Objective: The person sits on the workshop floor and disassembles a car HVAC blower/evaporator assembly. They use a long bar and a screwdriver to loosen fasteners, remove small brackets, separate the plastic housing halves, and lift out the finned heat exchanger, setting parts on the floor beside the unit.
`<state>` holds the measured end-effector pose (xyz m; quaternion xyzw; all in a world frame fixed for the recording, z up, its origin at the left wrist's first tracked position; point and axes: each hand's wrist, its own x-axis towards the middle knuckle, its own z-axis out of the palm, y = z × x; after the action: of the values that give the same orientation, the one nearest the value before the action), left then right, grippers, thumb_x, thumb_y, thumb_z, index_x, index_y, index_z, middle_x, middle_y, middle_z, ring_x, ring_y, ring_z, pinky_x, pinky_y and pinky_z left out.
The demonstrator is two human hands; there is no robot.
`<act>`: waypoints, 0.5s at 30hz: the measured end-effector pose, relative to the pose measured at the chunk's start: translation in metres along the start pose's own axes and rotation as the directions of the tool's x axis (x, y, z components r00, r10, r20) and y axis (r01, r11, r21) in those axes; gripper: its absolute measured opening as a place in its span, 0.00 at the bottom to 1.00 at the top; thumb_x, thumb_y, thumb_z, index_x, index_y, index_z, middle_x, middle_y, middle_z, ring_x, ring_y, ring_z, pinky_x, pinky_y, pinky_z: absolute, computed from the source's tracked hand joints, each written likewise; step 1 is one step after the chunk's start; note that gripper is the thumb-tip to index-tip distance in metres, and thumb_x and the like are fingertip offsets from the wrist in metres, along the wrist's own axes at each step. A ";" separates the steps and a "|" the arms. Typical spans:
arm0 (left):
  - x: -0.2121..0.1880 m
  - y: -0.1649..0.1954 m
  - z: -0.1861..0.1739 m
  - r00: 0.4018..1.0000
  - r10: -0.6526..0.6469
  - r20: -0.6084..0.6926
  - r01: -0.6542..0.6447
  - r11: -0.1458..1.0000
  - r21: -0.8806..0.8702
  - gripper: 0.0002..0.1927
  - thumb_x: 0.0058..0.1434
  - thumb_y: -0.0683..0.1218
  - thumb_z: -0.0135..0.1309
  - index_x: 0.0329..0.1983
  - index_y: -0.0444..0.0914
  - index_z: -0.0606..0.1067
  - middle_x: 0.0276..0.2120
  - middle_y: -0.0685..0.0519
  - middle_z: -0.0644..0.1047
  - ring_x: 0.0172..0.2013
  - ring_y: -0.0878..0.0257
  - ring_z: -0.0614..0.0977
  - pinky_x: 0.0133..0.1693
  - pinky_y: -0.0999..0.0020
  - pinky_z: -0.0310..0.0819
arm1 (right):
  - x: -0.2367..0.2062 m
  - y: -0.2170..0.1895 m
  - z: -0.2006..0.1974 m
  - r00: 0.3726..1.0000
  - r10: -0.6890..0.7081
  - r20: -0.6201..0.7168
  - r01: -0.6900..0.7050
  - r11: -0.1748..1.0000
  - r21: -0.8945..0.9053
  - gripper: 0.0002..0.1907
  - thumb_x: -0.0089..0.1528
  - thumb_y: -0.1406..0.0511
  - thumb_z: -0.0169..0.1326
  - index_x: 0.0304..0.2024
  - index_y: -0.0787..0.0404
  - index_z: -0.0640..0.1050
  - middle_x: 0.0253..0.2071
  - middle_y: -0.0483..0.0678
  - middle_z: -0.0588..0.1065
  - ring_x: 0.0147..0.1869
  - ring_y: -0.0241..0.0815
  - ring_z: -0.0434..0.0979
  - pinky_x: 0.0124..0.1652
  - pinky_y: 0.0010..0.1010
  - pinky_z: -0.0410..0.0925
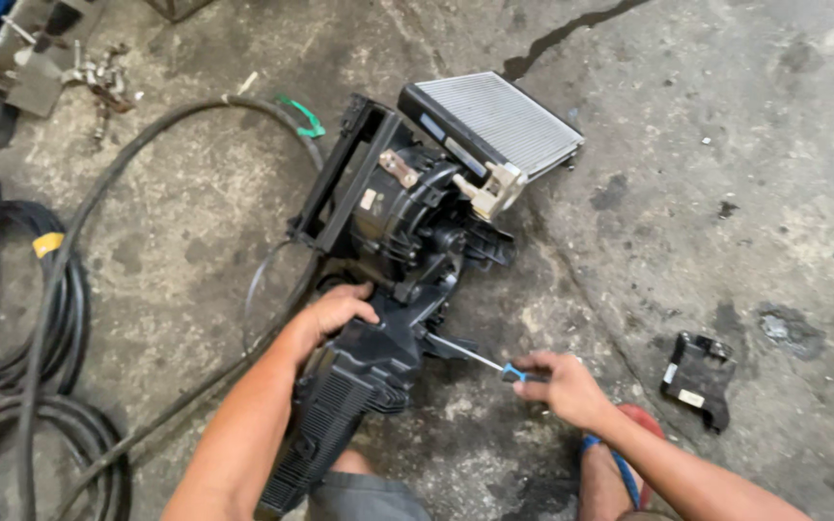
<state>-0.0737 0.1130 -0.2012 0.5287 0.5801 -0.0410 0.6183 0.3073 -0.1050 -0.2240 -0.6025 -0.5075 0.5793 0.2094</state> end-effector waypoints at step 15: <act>0.006 0.006 -0.003 0.989 0.142 0.046 -0.149 0.949 0.278 0.37 0.46 0.49 0.64 0.58 0.27 0.73 0.59 0.39 0.77 0.57 0.49 0.80 0.55 0.58 0.74 | -0.094 0.091 -0.189 0.613 0.028 -0.789 -0.578 0.697 -0.424 0.32 0.63 0.55 0.62 0.66 0.62 0.74 0.55 0.66 0.76 0.59 0.65 0.75 0.57 0.50 0.69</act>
<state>-0.0704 0.1211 -0.2012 0.6518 0.5199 -0.0838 0.5457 0.5308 -0.1576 -0.2097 -0.8963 -0.4266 0.1033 0.0641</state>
